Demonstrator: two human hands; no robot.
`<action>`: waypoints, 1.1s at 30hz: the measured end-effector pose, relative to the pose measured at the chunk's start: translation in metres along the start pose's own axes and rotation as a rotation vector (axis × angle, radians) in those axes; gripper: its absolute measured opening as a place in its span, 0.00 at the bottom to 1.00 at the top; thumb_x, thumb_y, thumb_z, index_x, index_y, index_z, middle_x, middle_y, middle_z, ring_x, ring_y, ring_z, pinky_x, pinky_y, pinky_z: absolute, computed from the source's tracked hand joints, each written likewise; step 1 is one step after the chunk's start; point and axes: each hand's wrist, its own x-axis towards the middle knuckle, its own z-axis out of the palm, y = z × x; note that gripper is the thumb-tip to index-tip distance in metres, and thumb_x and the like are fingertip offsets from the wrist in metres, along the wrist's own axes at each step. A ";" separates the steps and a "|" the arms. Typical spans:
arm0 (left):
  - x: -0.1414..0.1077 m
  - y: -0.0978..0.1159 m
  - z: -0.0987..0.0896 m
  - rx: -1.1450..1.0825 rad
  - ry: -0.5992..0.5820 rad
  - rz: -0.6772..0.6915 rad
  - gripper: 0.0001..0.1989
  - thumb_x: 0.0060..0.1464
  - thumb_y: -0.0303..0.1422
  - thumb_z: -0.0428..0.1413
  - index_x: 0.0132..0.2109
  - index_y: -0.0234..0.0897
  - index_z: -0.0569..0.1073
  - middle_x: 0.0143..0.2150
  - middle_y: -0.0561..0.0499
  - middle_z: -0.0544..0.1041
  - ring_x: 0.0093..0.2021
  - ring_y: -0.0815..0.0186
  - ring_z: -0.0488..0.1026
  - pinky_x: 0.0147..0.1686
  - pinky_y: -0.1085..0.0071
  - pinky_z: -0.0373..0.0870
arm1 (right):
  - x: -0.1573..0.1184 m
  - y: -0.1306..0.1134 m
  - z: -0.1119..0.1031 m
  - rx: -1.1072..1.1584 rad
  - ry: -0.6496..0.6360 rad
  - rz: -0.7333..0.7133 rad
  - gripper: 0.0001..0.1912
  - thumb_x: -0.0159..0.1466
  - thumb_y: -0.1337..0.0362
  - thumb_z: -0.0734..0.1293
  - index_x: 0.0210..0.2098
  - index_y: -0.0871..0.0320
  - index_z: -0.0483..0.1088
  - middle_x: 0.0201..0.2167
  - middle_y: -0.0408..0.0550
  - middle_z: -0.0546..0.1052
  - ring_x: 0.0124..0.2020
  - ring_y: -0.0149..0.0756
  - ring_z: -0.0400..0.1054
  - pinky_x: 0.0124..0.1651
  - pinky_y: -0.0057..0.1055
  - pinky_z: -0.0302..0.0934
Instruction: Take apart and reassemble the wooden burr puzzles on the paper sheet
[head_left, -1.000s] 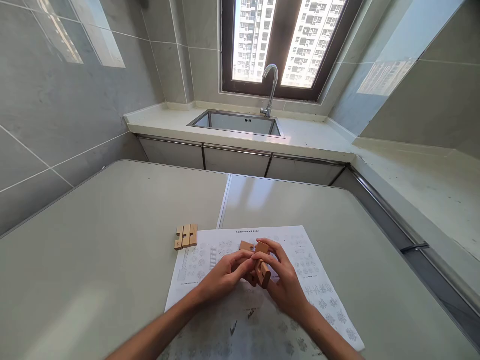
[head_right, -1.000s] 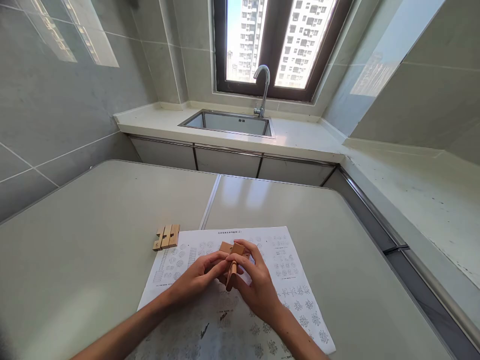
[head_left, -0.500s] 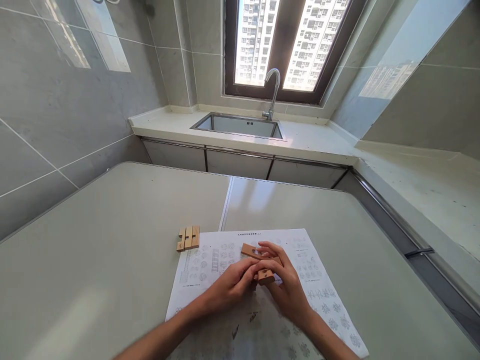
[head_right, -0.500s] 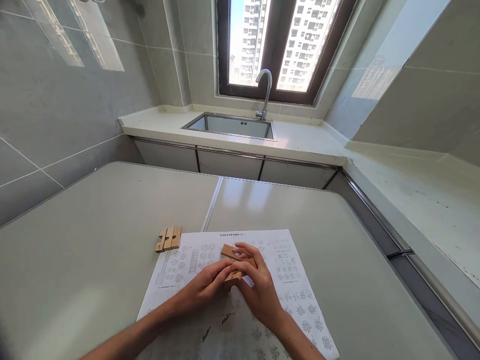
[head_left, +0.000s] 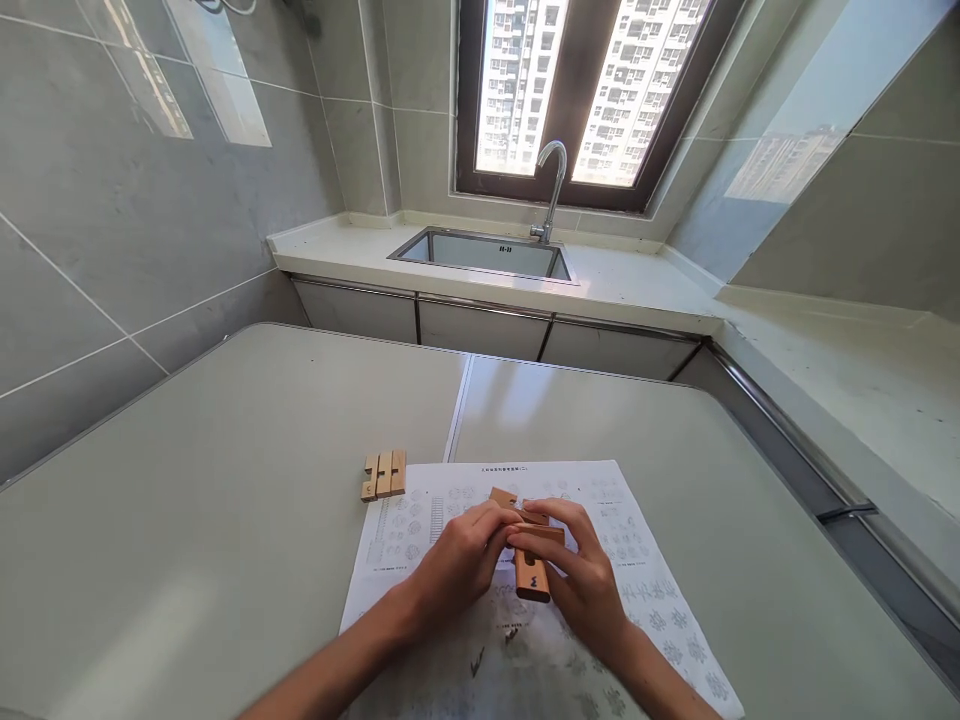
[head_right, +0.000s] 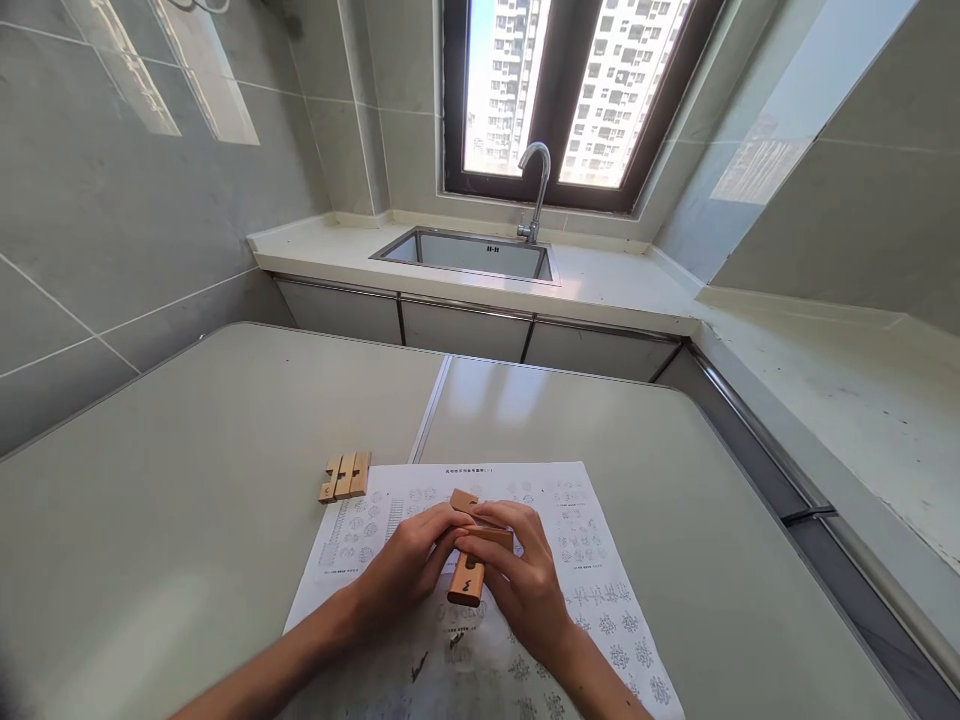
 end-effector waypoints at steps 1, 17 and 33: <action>-0.001 -0.002 0.001 0.019 0.005 0.010 0.13 0.74 0.32 0.47 0.50 0.37 0.77 0.46 0.44 0.82 0.45 0.60 0.79 0.47 0.64 0.77 | 0.000 -0.001 -0.001 -0.023 0.011 -0.025 0.23 0.73 0.74 0.64 0.58 0.40 0.77 0.55 0.50 0.75 0.57 0.48 0.71 0.55 0.52 0.74; -0.002 -0.010 -0.003 0.252 0.113 0.002 0.13 0.75 0.32 0.46 0.48 0.38 0.76 0.45 0.45 0.82 0.45 0.59 0.79 0.49 0.61 0.76 | 0.007 -0.020 -0.015 -0.068 0.000 -0.160 0.25 0.72 0.74 0.63 0.61 0.42 0.74 0.48 0.47 0.84 0.45 0.47 0.74 0.50 0.51 0.67; -0.003 -0.020 -0.007 0.450 0.028 0.074 0.15 0.75 0.33 0.45 0.43 0.37 0.74 0.40 0.46 0.79 0.40 0.58 0.75 0.44 0.61 0.72 | 0.013 0.044 -0.011 -0.091 -0.201 0.427 0.20 0.78 0.50 0.58 0.43 0.56 0.75 0.37 0.50 0.81 0.37 0.42 0.76 0.41 0.37 0.70</action>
